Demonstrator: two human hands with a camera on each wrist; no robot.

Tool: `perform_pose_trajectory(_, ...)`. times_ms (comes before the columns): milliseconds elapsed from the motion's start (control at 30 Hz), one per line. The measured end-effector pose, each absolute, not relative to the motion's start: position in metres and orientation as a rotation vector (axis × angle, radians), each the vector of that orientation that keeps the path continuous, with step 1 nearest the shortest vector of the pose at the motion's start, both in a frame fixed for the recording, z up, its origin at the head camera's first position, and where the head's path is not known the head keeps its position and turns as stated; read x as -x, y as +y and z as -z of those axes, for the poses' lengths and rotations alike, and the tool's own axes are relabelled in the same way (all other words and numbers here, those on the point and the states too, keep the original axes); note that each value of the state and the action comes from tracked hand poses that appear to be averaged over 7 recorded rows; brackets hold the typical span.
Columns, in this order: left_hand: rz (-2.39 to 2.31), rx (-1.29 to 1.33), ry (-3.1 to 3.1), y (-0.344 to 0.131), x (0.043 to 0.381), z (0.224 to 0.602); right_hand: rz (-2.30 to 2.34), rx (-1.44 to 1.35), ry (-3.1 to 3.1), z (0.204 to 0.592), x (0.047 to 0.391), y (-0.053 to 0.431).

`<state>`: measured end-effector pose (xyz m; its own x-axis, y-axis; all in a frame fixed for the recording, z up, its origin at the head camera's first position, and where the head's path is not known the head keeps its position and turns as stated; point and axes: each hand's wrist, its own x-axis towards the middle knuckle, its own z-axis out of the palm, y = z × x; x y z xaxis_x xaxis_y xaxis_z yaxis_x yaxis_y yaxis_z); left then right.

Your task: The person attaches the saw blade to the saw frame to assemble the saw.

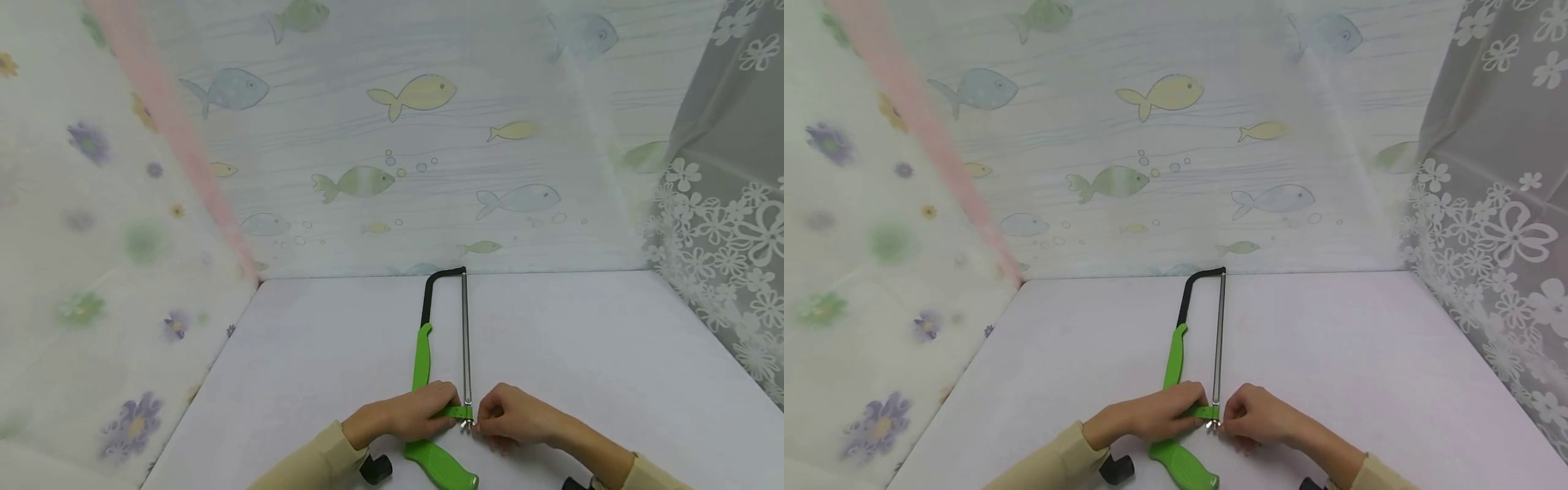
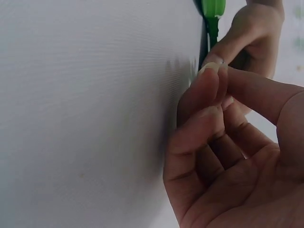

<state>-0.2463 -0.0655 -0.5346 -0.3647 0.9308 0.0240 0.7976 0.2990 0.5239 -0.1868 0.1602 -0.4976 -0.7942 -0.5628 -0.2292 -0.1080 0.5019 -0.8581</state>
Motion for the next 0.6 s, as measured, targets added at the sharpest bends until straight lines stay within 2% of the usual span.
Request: perform_pose_trajectory(600,-0.657,-1.591,2.278,-0.064,0.246,0.532,1.161,0.564,2.373,0.498,0.186,0.149)
